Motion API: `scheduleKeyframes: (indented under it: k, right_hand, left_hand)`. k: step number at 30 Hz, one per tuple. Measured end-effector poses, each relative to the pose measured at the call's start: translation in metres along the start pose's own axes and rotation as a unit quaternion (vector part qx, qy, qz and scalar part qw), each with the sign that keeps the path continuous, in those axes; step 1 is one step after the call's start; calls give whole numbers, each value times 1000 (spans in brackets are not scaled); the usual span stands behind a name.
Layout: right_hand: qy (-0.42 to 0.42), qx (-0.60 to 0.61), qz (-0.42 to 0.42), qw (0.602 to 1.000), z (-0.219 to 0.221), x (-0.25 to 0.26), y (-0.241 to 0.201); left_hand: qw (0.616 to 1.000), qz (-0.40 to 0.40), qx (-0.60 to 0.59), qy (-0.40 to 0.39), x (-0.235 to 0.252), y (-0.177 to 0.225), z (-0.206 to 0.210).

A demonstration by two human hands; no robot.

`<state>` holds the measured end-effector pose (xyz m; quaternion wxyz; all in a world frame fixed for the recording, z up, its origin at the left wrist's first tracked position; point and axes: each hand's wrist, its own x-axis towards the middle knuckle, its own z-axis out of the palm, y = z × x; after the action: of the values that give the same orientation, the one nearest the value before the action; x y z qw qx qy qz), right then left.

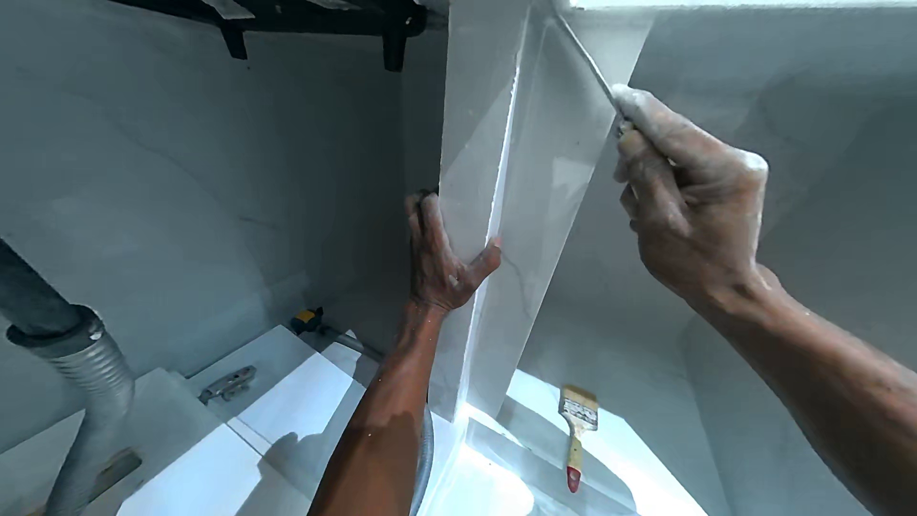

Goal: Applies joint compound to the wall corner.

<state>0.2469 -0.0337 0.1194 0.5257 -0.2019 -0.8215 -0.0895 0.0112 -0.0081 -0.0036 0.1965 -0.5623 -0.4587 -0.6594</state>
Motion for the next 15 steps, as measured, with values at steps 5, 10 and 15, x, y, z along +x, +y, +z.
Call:
scheduleKeyframes:
  k: [5,10,15]
  right_hand:
    - [-1,-5,10,1000,4,-1,-8]
    - [15,-8,-6,1000,4,-1,-5]
    - [26,-17,0,1000,8,-5,-7]
  left_hand:
    - [1000,0,-6,6,-1,-2,1]
    - [1000,0,1,4,0,-2,-1]
    - [1000,1,4,2,0,-1,-1]
